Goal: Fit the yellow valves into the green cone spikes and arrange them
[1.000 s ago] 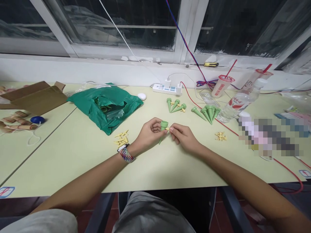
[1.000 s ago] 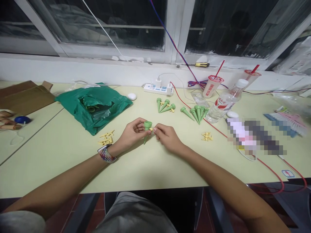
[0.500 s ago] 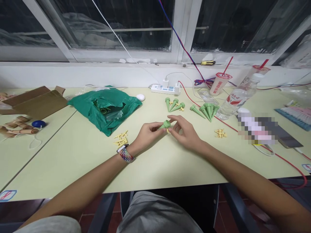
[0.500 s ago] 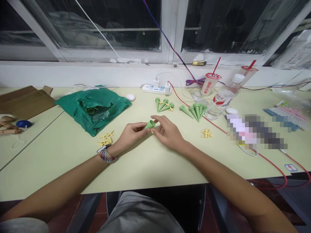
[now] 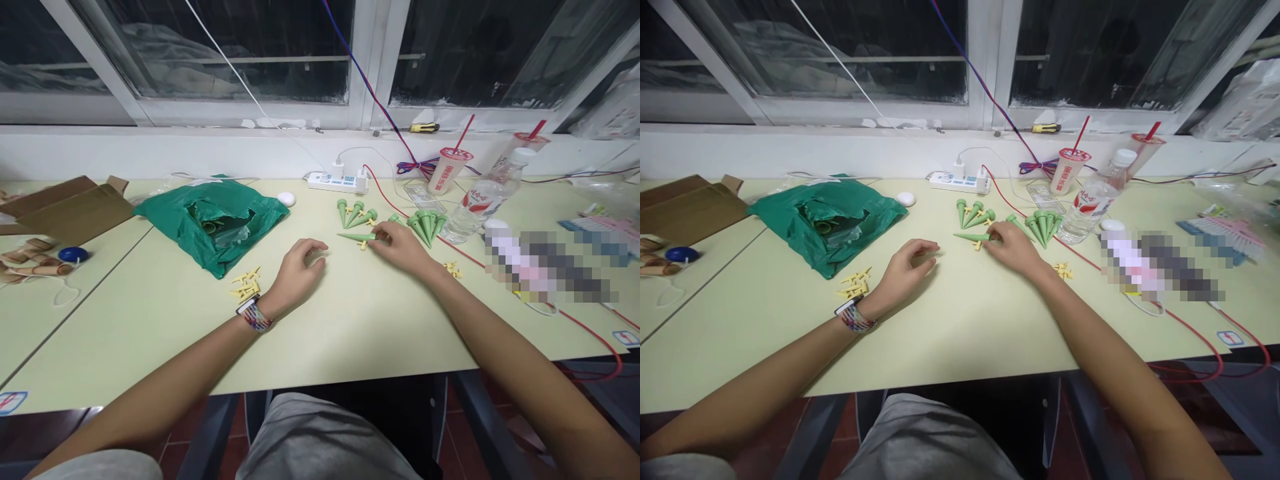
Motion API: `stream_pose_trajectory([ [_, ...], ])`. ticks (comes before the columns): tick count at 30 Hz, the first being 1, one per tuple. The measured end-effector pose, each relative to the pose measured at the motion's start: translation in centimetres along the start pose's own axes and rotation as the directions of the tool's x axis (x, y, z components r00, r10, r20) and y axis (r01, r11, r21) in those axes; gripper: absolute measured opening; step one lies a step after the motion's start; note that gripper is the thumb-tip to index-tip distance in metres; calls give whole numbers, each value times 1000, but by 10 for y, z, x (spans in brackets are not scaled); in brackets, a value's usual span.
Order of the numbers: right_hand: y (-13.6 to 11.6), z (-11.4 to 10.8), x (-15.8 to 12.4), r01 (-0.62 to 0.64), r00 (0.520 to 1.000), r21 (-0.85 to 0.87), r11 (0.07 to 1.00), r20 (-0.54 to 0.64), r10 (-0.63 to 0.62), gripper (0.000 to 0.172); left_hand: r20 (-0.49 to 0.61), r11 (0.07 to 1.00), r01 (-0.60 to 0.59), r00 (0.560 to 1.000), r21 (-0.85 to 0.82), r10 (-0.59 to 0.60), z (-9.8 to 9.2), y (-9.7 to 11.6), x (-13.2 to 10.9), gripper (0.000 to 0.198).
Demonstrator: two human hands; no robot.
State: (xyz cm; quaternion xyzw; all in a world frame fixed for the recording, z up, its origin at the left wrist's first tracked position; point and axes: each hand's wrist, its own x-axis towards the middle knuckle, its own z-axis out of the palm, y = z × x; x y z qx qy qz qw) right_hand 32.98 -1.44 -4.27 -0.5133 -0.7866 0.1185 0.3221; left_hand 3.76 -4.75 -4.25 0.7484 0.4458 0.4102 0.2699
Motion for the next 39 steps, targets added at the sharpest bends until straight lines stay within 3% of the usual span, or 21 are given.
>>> stream_pose_trajectory([
  [8, 20, 0, 3, 3, 995, -81, 997, -102, -11, 24, 11, 1000, 0, 1000, -1, 0, 0, -2, 0, 26],
  [28, 14, -4, 3, -83, 990, -133, 988, -129, 66, 29, 17, 1000, -3, 1000, -13, 3, 0, -3, 1, 24],
  [32, 5, -12, 2, -184, 964, -206, 961, -228, 136, 26, 17, 1000, 1, 1000, -19, -1, 0, -3, 1, 25],
  [36, 2, -28, 0, -370, 909, -427, 825, -351, 226, 29, 17, 1000, 5, 1000, -26, -4, 0, -3, 1, 25],
  [39, 6, -37, -1, -439, 887, -479, 760, -367, 281, 33, 20, 1000, 7, 1000, -31, -7, 0, -3, 1, 24],
])
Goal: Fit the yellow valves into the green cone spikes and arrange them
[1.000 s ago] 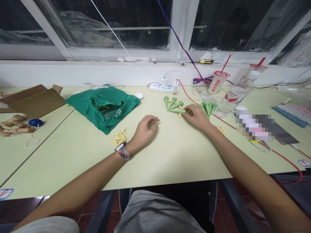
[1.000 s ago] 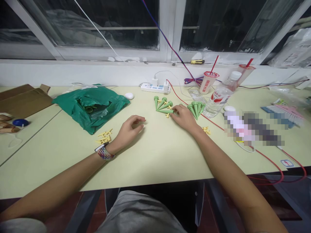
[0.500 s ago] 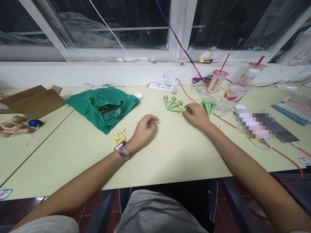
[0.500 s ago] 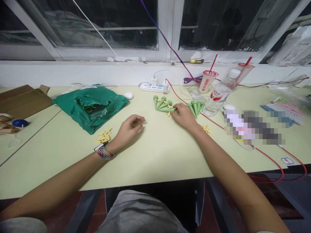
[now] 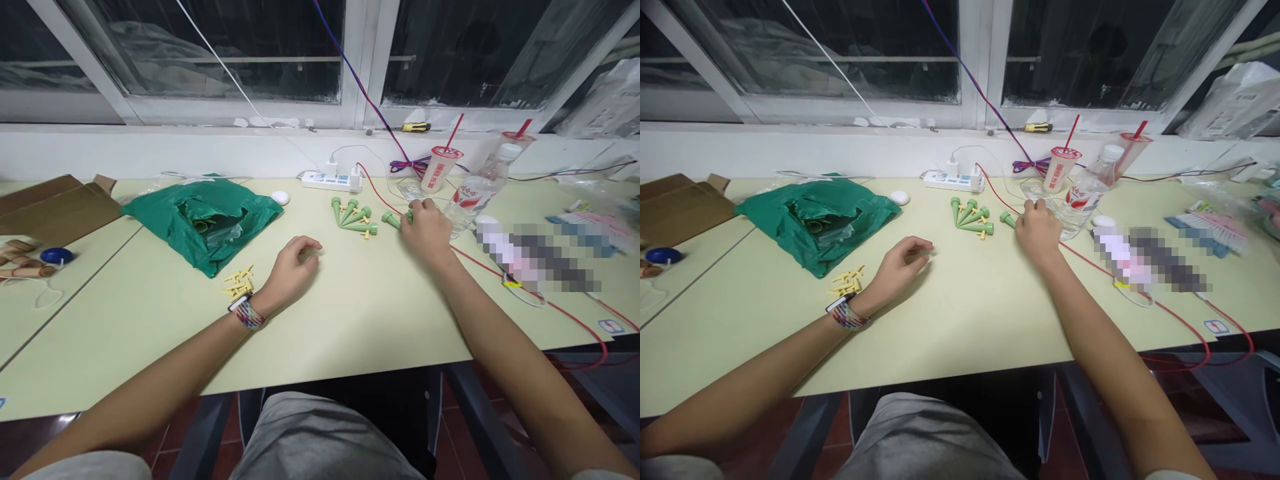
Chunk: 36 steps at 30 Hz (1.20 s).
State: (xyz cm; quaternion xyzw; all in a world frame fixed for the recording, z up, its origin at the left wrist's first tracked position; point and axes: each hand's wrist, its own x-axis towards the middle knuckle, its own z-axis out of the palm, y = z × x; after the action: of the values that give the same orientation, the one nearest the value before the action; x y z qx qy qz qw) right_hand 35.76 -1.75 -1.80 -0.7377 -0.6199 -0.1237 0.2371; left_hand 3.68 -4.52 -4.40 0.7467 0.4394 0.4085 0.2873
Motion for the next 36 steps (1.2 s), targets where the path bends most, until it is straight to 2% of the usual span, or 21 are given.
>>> stream_pose_trajectory([
  [8, 2, 13, 1, 67, 992, -19, 998, 110, -65, 23, 0, 1000, 1, 1000, 1, -1, 0, -2, 1, 24],
  [14, 8, 20, 3, 73, 989, -11, 997, 132, -71, 22, -2, 1000, 3, 1000, 14, -3, 0, -2, 1, 22],
  [16, 10, 20, 3, 58, 992, 52, 997, 110, -63, 23, -1, 1000, -1, 1000, 11, 1, 0, -2, 0, 22],
  [19, 5, 20, 2, 101, 995, 221, 970, -5, -103, 28, -6, 1000, -3, 1000, -3, 3, 0, 0, 1, 21],
  [24, -29, 10, -24, 307, 952, 423, 853, -134, -276, 31, -11, 996, -14, 1000, -86, 13, -1, 10, 1, 16],
  [29, -77, -1, -65, 436, 890, 578, 690, -165, -425, 22, -19, 952, 21, 999, -304, -29, -3, 24, 0, 35],
  [32, -95, -3, -79, 447, 872, 654, 611, -164, -462, 16, -34, 940, 26, 999, -341, -40, -3, 26, -1, 39],
  [36, -102, 1, -83, 392, 880, 726, 565, -117, -460, 10, -89, 889, 27, 993, -457, -77, -7, 20, 6, 35],
])
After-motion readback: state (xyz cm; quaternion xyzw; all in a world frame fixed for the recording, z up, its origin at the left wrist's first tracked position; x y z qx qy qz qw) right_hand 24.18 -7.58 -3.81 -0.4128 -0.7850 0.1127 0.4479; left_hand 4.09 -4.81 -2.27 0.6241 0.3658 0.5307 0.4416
